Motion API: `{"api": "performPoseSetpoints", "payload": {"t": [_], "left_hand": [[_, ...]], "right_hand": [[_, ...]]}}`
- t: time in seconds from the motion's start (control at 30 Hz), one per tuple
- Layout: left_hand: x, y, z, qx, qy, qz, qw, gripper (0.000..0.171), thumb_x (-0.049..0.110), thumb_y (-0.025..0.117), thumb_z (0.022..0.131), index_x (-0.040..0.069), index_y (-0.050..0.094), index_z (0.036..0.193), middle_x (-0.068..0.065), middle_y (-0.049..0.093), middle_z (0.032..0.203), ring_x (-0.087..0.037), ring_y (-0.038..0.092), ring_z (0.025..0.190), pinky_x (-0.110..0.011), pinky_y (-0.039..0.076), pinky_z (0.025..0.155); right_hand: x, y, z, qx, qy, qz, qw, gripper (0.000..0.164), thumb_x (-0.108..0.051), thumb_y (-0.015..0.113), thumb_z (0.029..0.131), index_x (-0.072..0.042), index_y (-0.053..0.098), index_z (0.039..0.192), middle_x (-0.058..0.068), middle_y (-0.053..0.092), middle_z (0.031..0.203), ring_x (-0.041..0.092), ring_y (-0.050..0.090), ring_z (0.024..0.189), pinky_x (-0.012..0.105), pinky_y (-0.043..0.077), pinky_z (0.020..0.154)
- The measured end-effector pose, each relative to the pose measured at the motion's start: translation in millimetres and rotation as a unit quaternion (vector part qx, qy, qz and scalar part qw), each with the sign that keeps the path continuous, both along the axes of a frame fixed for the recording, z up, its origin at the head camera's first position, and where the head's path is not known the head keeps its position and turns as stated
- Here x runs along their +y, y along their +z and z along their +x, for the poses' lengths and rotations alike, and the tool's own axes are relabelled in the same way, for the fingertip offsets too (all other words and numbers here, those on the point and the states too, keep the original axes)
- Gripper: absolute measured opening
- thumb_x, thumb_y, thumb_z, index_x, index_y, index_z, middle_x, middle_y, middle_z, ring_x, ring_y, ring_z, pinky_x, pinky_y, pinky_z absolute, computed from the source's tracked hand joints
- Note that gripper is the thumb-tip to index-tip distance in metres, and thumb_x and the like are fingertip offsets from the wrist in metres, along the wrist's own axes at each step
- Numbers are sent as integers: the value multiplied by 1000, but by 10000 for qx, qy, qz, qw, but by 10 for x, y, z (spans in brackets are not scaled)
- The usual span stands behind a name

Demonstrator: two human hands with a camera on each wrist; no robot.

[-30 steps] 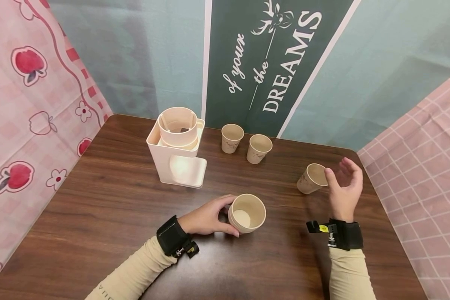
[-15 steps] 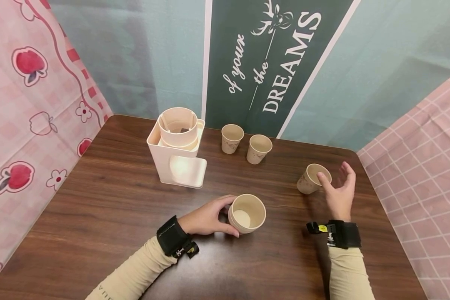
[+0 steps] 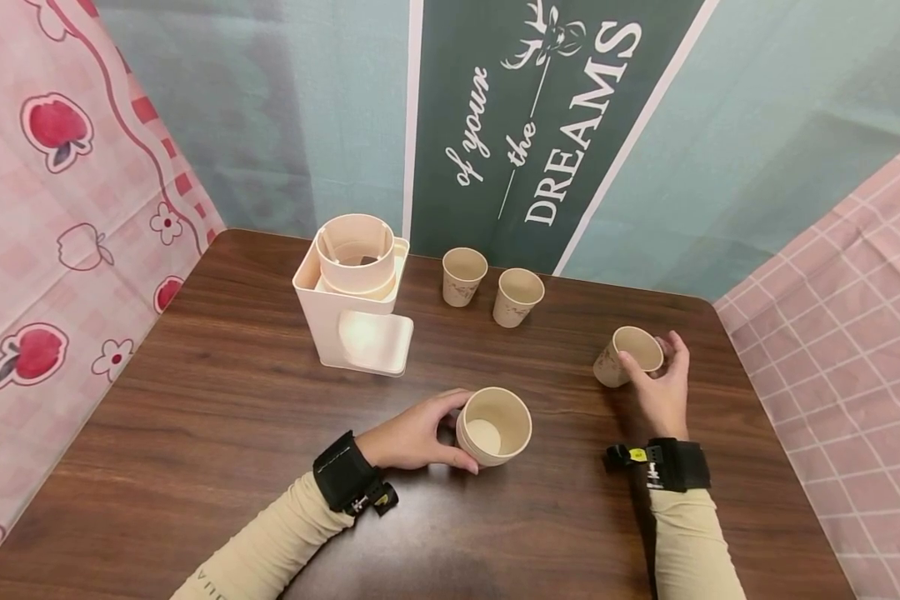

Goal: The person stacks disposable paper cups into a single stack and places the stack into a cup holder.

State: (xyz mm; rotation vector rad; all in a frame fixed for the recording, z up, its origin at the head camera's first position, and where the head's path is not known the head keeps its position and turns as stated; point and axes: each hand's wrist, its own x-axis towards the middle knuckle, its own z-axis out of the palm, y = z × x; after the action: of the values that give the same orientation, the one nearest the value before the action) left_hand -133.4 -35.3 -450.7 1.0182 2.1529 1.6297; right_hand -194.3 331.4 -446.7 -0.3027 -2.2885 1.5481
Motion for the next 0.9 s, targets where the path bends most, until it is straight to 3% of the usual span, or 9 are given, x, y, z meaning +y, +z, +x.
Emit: {"api": "performPoseSetpoints", "payload": {"t": [0.17, 0.4, 0.7, 0.9], "left_hand": [[-1, 12, 2, -18, -3, 14, 10000, 78, 40, 80, 69, 13, 50, 136, 2, 54, 131, -13, 51, 115, -29, 49, 91], [1, 55, 15, -116, 29, -16, 9999, 78, 36, 81, 69, 14, 50, 136, 3, 54, 131, -12, 51, 116, -29, 49, 92], [5, 1, -3, -134, -36, 48, 9999, 77, 37, 81, 70, 14, 50, 136, 2, 54, 131, -14, 52, 116, -29, 49, 92], [-4, 5, 1, -51, -29, 12, 10000, 78, 40, 80, 69, 14, 49, 136, 3, 54, 131, -12, 52, 115, -27, 49, 91]], "right_hand": [[-11, -54, -21, -158, -4, -111, 9998, 91, -17, 73, 82, -12, 16, 153, 15, 27, 150, 23, 34, 129, 31, 33, 106], [-66, -82, -18, -356, -20, -252, 9990, 89, -18, 72, 82, -11, 18, 153, 14, 32, 145, 24, 39, 126, 12, 39, 88], [-61, -131, -50, -138, -101, -483, 9987, 86, -16, 73, 81, -9, 21, 151, 15, 34, 141, 27, 41, 125, 10, 40, 86], [-94, -127, -48, 147, -189, -647, 9976, 83, -12, 74, 80, -6, 25, 146, 10, 38, 134, 22, 44, 119, 12, 41, 86]]}}
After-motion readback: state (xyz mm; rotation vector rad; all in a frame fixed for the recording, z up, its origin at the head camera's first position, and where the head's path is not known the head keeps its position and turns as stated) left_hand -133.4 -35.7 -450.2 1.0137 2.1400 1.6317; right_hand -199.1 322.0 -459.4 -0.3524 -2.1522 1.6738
